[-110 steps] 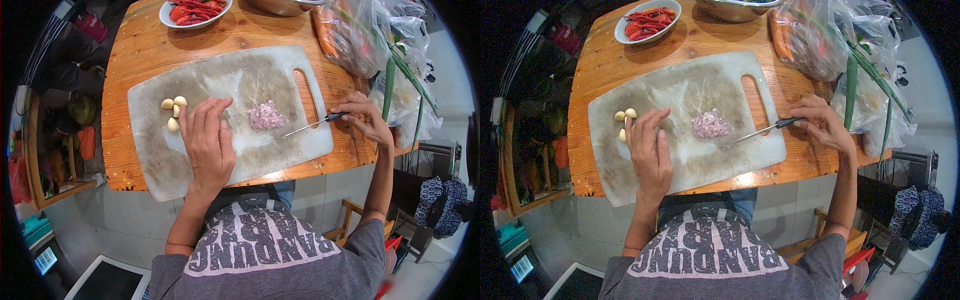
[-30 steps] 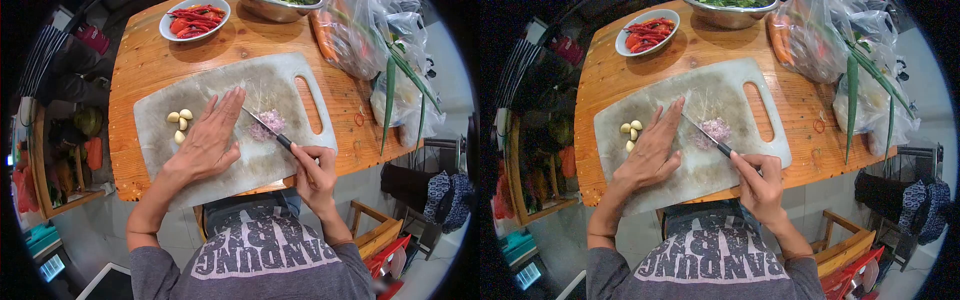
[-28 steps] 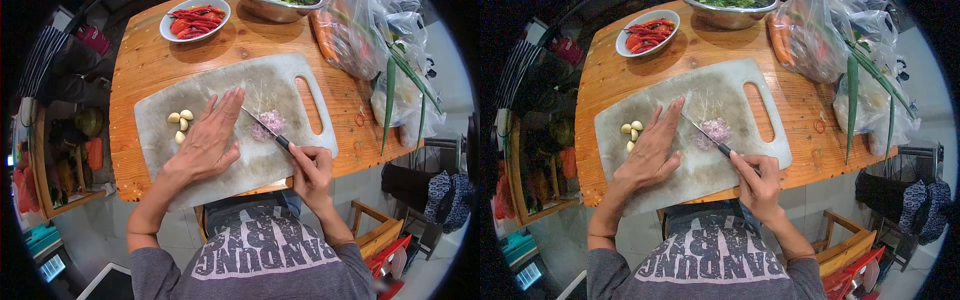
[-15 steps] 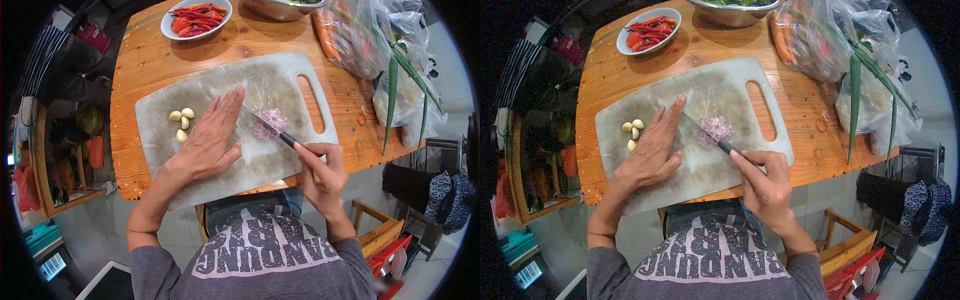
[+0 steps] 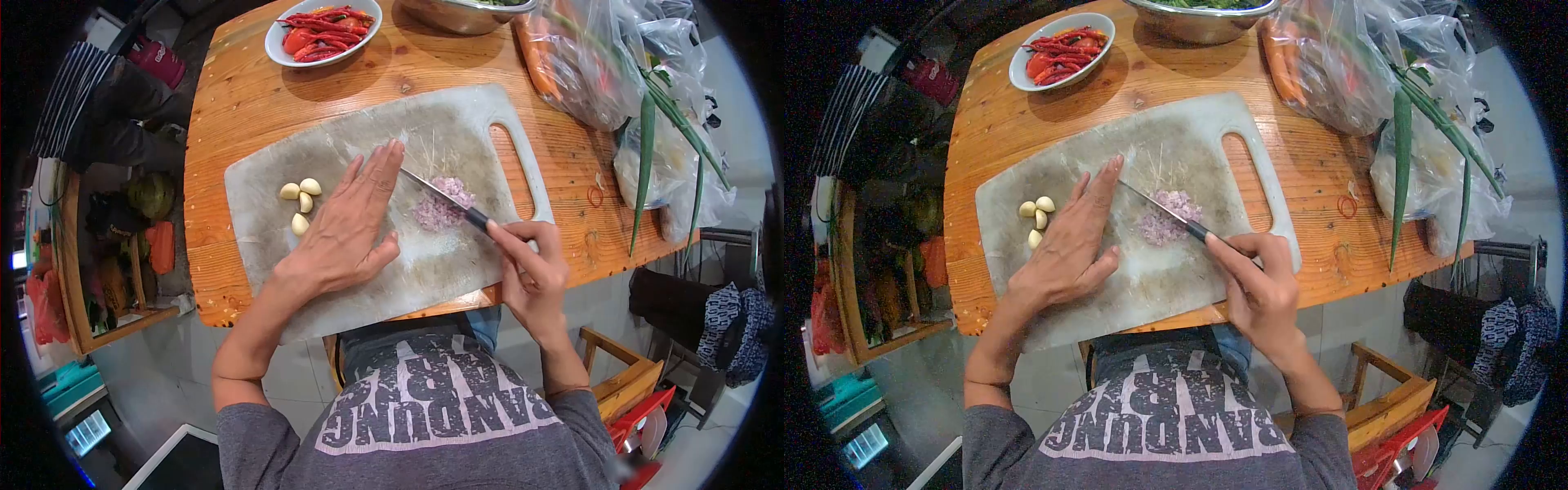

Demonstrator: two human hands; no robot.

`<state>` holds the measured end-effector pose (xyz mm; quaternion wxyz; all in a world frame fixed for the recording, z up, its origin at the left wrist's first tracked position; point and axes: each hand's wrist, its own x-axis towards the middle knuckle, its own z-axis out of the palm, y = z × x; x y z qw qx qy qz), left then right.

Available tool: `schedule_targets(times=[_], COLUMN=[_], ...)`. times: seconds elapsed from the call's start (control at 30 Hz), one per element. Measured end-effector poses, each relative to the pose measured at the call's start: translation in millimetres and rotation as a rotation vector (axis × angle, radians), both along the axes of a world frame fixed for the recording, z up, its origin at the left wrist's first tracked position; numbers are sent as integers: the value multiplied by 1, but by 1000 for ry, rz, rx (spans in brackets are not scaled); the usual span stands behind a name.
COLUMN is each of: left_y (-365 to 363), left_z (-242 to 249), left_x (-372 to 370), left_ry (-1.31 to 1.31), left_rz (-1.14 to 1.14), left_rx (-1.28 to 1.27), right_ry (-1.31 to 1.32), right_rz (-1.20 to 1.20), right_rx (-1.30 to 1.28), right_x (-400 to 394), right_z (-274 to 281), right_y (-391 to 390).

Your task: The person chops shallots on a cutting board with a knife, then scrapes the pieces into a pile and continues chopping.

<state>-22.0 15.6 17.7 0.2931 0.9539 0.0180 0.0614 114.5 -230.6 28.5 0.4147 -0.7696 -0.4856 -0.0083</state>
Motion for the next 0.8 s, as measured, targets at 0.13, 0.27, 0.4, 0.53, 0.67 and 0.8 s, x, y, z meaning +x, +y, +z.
schedule_targets(times=[0.13,0.27,0.4,0.53,0.67,0.8], left_y=[-2,-4,-5,-7,-3,0], left_z=[1,1,2,0,2,-1], left_x=[1,4,3,0,3,-2], left_ry=[4,0,12,16,9,33], left_rz=[-20,-38,-25,-53,-37,-31], left_rx=[-37,-33,2,-32,-28,-45], right_ry=[-59,-52,-53,-37,-103,-115], right_rz=[-1,-6,16,15,15,26], right_rx=[30,0,-36,-64,-63,-49], right_x=[1,0,2,-4,-5,-9], right_z=[9,11,0,1,7,7], right_y=[-2,-11,-14,-15,-13,-12])
